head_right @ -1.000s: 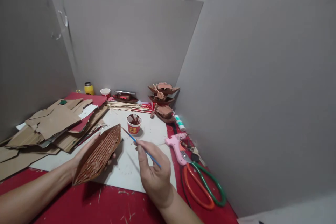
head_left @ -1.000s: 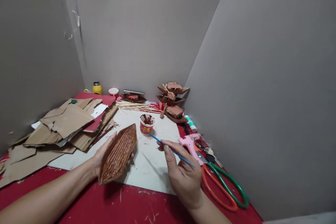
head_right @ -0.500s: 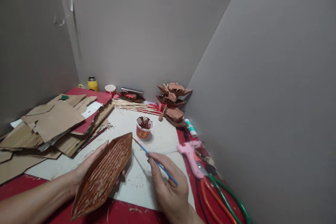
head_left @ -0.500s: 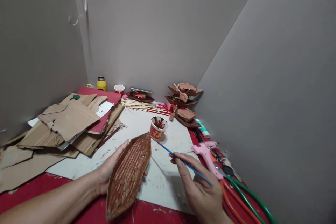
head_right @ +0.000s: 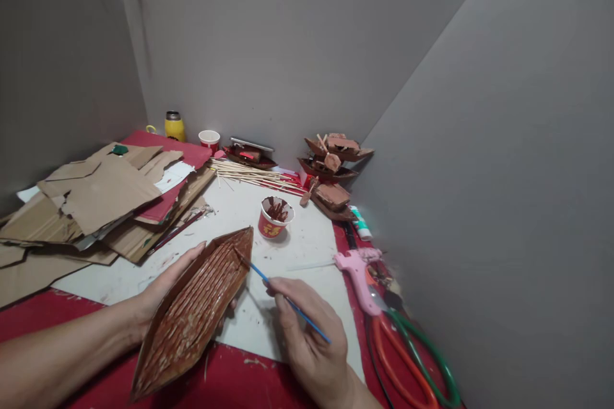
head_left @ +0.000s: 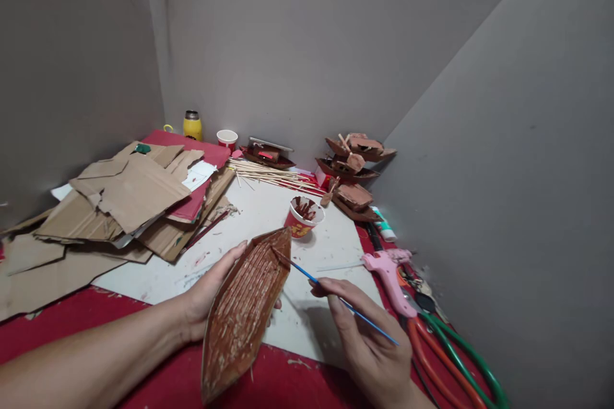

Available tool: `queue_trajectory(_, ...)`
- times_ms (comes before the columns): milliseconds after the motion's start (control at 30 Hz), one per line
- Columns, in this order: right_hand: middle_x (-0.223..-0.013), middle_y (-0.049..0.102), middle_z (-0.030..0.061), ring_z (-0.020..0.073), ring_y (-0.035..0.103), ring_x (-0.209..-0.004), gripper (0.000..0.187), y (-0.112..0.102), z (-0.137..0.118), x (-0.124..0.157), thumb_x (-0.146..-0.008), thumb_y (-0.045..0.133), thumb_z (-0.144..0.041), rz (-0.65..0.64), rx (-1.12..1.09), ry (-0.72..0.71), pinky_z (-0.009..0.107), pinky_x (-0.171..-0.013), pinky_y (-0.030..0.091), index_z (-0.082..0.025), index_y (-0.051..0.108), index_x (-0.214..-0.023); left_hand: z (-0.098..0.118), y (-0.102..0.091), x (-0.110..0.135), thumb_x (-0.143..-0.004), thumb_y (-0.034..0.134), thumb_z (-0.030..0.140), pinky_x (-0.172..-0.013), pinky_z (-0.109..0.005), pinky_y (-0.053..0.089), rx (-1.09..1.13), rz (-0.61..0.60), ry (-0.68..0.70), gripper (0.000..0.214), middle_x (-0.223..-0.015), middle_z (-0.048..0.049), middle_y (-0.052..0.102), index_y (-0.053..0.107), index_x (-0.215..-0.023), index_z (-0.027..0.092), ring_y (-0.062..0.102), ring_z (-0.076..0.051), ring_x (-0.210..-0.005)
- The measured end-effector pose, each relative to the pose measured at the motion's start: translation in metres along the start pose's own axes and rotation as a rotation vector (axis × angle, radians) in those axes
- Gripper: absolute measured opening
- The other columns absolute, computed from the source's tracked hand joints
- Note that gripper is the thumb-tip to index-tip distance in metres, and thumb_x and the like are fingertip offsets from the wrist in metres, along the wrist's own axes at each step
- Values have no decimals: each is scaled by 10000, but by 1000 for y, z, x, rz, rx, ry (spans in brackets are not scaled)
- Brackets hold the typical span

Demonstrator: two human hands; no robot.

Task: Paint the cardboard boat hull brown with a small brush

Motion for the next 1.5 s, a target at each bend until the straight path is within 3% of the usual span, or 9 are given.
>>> queue_trajectory(133, -1008, 741, 61, 177, 717, -910, 406, 8, -10, -3, -886, 568, -11, -64, -14, -33, 301, -788, 593, -237, 647, -1214, -1, 0, -1, -925, 402, 636, -537, -263, 551, -9, -29, -6, 697, -743, -157, 769, 752, -942, 34, 707, -196, -564)
queue_trajectory(333, -964, 766, 79, 197, 739, -884, 397, 23, -42, -2, -906, 538, -31, -202, -61, -133, 314, -758, 612, -232, 606, -1241, 2, -2, 1, -943, 429, 582, -533, -247, 538, 11, 60, 3, 622, -641, -111, 745, 752, -821, 64, 682, -174, -523)
queue_trajectory(500, -958, 773, 76, 188, 752, -855, 415, 29, -58, -1, -920, 536, -38, -297, -144, -148, 293, -748, 623, -244, 575, -1279, 3, 1, 3, -925, 419, 629, -585, -277, 546, -37, 59, 3, 663, -695, -151, 757, 749, -851, 59, 706, -212, -599)
queue_trajectory(733, -1011, 763, 81, 218, 739, -925, 381, 11, -37, 0, -929, 535, -54, -111, -47, -70, 356, -790, 624, -246, 621, -1247, -2, 3, 4, -956, 424, 568, -507, -224, 512, 18, 41, -30, 615, -633, -92, 745, 756, -805, 73, 658, -150, -491)
queue_trajectory(867, -1013, 755, 90, 209, 736, -922, 355, 19, -43, 0, -967, 497, -88, -169, -63, -95, 350, -776, 626, -235, 590, -1276, 0, 2, 4, -964, 435, 539, -522, -223, 520, -13, 56, -4, 566, -645, -78, 751, 757, -839, 91, 675, -151, -521)
queue_trajectory(1067, -991, 760, 92, 187, 741, -891, 375, 37, -60, 0, -984, 480, -98, -353, -212, -132, 305, -757, 624, -251, 527, -1323, 0, 7, 4, -963, 393, 561, -655, -276, 555, -57, 24, 14, 620, -712, -133, 765, 754, -847, 70, 717, -208, -648)
queue_trajectory(1200, -1028, 753, 88, 199, 728, -937, 424, 27, -44, 1, -953, 491, -50, -251, -114, -80, 337, -786, 615, -255, 553, -1319, 1, 4, 4, -935, 496, 530, -585, -230, 526, -18, 45, 30, 507, -674, -76, 755, 759, -861, 104, 674, -156, -566)
queue_trajectory(1333, -1039, 742, 93, 206, 726, -918, 443, 18, -32, 2, -920, 517, -21, -153, -70, -46, 337, -747, 619, -240, 594, -1297, -4, 3, 4, -894, 544, 563, -544, -226, 509, -8, 20, -14, 522, -677, -85, 756, 763, -863, 91, 664, -158, -550)
queue_trajectory(1500, -1001, 762, 67, 178, 735, -911, 437, 26, -50, 1, -918, 523, -16, -243, -162, -80, 292, -775, 619, -241, 582, -1288, -1, 2, 3, -896, 554, 544, -642, -256, 540, -6, 20, 26, 488, -699, -77, 758, 758, -881, 101, 688, -182, -625)
Point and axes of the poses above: each hand's wrist, its own x-axis away from the middle knuckle, its own y-axis out of the palm, z = x × y, the point moved 9 cm from there along -x, towards the middle knuckle
